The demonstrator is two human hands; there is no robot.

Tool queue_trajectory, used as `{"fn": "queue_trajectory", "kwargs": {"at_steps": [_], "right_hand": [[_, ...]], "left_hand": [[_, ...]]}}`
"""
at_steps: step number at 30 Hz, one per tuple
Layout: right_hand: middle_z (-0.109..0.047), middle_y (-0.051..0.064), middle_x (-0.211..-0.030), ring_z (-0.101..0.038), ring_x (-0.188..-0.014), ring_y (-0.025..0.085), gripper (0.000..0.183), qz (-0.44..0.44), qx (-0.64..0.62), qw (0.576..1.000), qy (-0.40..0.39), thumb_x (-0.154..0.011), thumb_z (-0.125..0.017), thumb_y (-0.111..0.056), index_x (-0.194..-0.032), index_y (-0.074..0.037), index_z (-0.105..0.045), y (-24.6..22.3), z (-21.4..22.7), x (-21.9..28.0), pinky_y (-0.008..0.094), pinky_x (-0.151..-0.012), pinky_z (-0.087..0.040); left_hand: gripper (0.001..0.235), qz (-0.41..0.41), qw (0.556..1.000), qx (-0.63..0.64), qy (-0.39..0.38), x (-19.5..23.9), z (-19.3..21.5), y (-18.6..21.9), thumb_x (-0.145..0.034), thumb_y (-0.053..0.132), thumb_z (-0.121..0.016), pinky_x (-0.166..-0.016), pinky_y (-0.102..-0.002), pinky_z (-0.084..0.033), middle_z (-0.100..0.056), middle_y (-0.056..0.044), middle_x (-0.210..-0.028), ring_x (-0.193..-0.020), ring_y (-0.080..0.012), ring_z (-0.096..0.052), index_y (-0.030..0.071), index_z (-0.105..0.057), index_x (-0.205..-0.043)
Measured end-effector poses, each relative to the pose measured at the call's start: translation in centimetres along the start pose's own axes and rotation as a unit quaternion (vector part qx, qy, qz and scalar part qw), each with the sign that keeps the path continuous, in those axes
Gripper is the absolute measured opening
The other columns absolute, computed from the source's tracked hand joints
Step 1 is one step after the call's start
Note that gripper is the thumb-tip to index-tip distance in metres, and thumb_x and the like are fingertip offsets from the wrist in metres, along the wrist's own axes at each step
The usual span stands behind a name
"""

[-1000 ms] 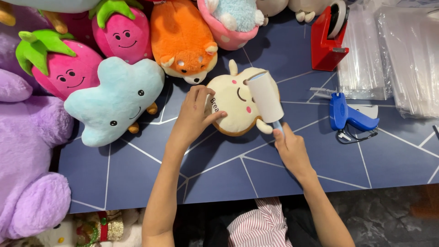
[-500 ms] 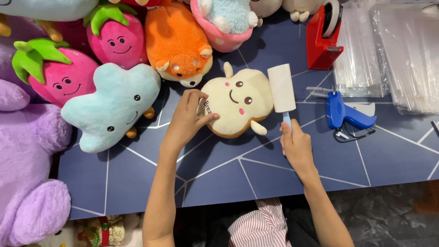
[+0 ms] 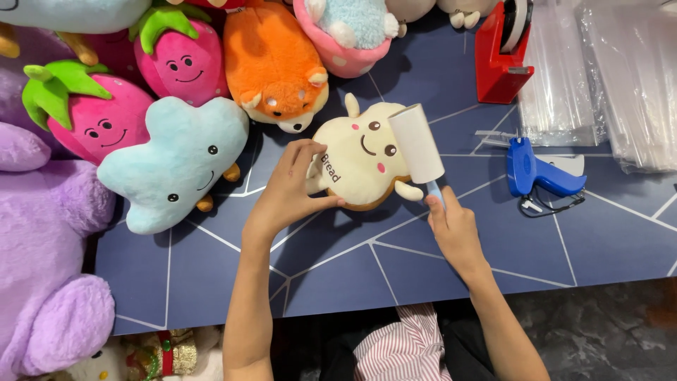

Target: Using a lint roller to remove dust or lint from a bread-shaped plush toy on a workshop table.

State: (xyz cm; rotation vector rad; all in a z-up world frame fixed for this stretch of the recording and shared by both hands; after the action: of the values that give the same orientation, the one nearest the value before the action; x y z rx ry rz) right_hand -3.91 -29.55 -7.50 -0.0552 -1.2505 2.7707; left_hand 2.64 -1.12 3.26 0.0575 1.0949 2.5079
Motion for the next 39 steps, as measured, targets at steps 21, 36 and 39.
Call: {"fn": "queue_trajectory", "kwargs": {"at_steps": [21,36,39], "right_hand": [[-0.057,0.009,-0.049,-0.057,-0.046,0.025,0.042,0.024,0.013,1.000,0.003,-0.108,-0.042,-0.049,-0.093,-0.013,-0.058,-0.2,-0.1,0.5,0.036,-0.051,-0.047],[-0.055,0.008,-0.045,-0.054,-0.041,0.020,0.042,0.052,0.015,0.997,-0.051,-0.105,-0.046,-0.050,-0.088,-0.013,-0.058,-2.8,-0.3,0.8,0.032,-0.046,-0.046],[-0.055,0.004,-0.045,-0.054,-0.041,0.017,0.046,0.026,-0.001,0.999,-0.025,-0.107,-0.040,-0.052,-0.093,-0.014,-0.062,-0.3,-0.7,0.6,0.029,-0.047,-0.046]], "left_hand": [[0.083,-0.055,0.994,-0.067,0.066,-1.9,-3.8,-3.2,-0.079,0.037,-0.087,-0.108,-0.051,-0.043,-0.048,0.000,-0.151,-0.128,-0.0237,-0.058,0.022,-0.045,-0.149],[0.051,-0.003,0.996,-0.048,0.077,-1.2,-2.7,-2.7,-0.080,0.028,-0.086,-0.098,-0.048,-0.057,-0.056,0.001,-0.130,-0.112,-0.0338,-0.068,0.022,-0.057,-0.122],[0.051,0.000,0.997,-0.039,0.060,-1.1,-2.1,-2.2,-0.082,0.022,-0.084,-0.097,-0.049,-0.058,-0.058,-0.006,-0.123,-0.112,-0.0374,-0.067,0.018,-0.057,-0.124]]}}
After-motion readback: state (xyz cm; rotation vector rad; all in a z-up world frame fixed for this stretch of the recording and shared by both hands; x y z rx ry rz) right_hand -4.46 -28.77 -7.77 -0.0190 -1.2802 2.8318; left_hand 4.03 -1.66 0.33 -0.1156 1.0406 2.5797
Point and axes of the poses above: each hand's wrist, its own x-axis away from the middle knuckle, its own z-axis out of the back of the hand, y = z × x, the point moved 4 cm from there along -x, towards the middle knuckle
